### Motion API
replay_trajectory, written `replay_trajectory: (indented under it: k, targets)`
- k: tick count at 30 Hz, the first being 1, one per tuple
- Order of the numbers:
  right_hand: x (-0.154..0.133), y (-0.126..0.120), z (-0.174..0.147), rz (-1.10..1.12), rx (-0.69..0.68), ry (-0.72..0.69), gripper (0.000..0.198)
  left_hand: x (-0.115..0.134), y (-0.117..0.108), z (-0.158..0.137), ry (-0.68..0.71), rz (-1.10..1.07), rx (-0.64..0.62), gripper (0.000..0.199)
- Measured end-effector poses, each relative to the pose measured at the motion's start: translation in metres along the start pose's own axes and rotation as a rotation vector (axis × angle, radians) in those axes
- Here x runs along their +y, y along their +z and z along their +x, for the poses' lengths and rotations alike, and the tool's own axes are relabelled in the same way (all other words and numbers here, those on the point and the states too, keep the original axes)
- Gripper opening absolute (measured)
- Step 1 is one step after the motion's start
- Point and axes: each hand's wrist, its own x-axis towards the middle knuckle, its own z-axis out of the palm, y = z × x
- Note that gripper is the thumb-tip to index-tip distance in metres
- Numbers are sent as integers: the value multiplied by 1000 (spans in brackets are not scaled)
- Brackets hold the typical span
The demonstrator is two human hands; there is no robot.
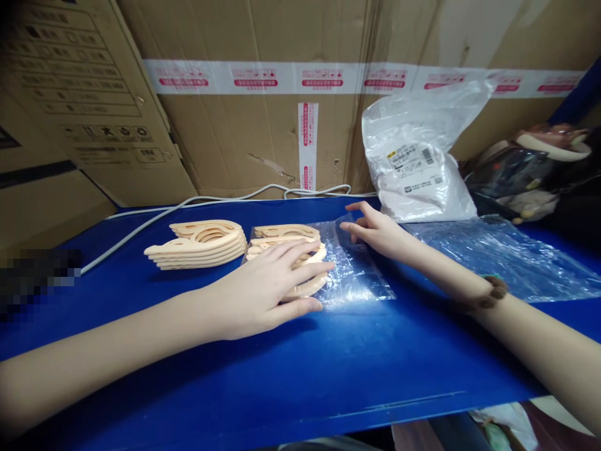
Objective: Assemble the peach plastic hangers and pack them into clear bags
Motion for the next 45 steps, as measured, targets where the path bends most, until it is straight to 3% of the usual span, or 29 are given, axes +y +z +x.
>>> replay_trajectory:
  k: [7, 12, 16, 19, 22, 28, 34, 39, 45]
  targets:
    - [-36, 1, 8, 384, 42, 18, 47, -2, 2, -1, 32, 17, 17, 58]
    - [-54, 15, 12, 615, -117, 56, 38, -1, 2, -1, 60, 57, 55, 50]
    - [-53, 22, 9, 667, -197, -41, 49, 7, 2, -7, 136, 216, 210, 31]
    - [-50, 22, 2, 608, -253, -181, 55, 14, 5, -11, 303, 376, 307, 31]
    - [-50, 25, -6, 452, -269, -324, 58, 15, 11, -11, 424, 471, 327, 32]
    - [-53, 36, -12, -14, -148, -536, 50, 6, 19, -11, 451, 430, 430, 26]
    - [-56, 40, -8, -276, -194, -626, 50, 6, 14, -15, 479, 452, 462, 23]
    - [-62, 41, -10, -367, -210, -641, 49, 6, 14, -16, 469, 448, 447, 23]
    - [-62, 45, -10, -433, -223, -651, 63, 5, 17, -18, 466, 465, 481, 21]
